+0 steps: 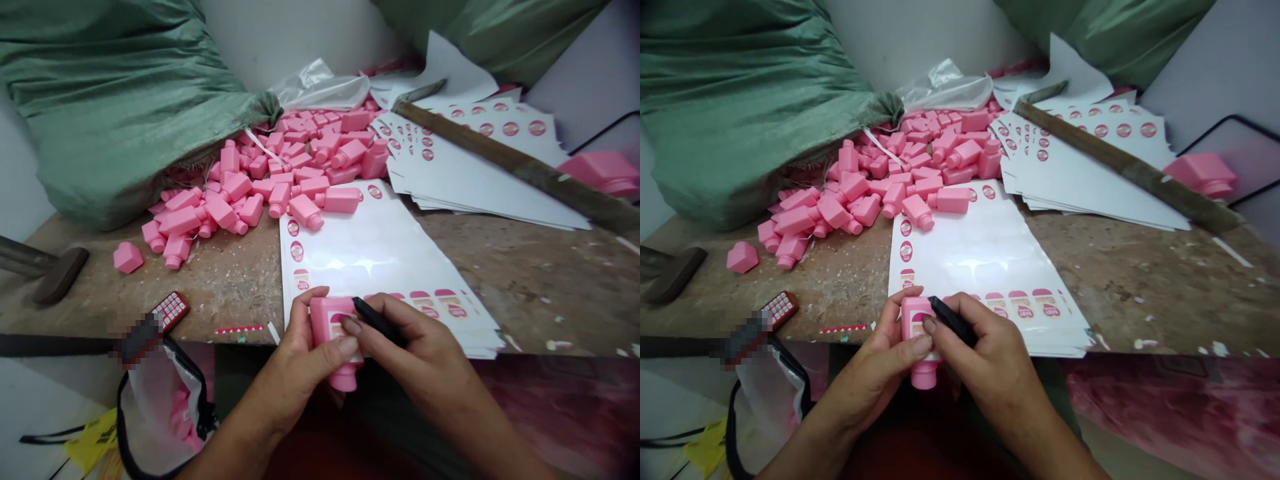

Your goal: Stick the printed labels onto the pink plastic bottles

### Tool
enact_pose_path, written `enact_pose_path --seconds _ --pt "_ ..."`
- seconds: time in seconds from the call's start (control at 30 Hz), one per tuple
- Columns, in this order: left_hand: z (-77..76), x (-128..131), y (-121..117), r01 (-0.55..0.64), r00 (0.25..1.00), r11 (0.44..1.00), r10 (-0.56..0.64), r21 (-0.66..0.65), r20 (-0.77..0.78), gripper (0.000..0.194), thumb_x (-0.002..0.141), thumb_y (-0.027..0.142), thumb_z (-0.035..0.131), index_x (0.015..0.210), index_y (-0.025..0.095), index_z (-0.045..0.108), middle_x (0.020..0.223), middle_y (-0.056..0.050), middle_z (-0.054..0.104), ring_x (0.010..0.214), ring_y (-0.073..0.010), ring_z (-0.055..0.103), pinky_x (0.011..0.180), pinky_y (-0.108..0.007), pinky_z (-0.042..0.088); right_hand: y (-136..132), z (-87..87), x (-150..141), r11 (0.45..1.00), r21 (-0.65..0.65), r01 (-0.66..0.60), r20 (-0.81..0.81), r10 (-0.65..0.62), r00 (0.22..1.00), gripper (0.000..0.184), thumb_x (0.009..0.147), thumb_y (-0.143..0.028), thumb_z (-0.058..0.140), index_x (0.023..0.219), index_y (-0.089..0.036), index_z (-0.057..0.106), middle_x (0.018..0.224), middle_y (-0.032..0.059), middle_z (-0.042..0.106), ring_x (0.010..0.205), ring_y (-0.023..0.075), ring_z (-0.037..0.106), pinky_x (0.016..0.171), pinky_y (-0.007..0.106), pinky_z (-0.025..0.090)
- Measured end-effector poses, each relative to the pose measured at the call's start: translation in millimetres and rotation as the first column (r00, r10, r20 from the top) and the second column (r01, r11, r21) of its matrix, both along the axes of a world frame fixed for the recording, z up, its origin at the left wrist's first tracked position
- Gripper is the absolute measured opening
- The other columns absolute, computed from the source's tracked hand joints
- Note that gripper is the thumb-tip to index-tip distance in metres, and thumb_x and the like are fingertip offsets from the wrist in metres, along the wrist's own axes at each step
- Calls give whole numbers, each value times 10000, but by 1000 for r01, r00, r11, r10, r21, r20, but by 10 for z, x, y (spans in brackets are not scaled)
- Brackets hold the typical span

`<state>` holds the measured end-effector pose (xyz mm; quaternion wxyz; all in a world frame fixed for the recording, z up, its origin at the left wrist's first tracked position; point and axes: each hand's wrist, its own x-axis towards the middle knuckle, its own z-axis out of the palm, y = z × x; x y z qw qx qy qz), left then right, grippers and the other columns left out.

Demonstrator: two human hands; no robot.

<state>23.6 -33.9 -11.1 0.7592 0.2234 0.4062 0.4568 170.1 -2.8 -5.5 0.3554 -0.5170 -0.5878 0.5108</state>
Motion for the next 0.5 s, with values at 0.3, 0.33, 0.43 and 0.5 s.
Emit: enact_pose_path --seconds 0.3,0.33,0.43,0.5 --pt "4 19 -17 2 1000 1000 -2 -9 17 557 783 185 694 1261 244 414 1196 -70 582 887 -134 604 774 -289 516 31 -100 18 993 -27 112 -8 -112 994 476 781 -475 676 1175 -242 548 728 -14 647 610 169 587 539 269 447" --pt "9 16 -17 8 1000 1000 -8 -27 6 573 758 174 713 1246 241 420 1163 -67 590 852 -128 607 751 -288 526 55 -103 18 993 -26 113 -18 -113 993 461 775 -480 678 1151 -240 561 740 -9 649 623 172 594 548 273 454" --pt "12 11 -12 4 1000 998 -6 -68 -28 623 688 132 751 1202 239 416 1102 -62 616 839 -150 640 695 -273 540 138 -104 6 988 34 149 -53 -147 988 306 760 -462 683 944 -228 610 825 15 663 730 187 613 640 291 483" --pt "-1 0 -5 -14 999 996 10 -83 -44 589 703 166 749 1177 241 408 1097 -73 637 852 -171 665 647 -252 539 179 -112 2 980 81 182 -64 -177 982 275 760 -462 685 885 -228 609 878 22 669 790 196 613 692 301 483"
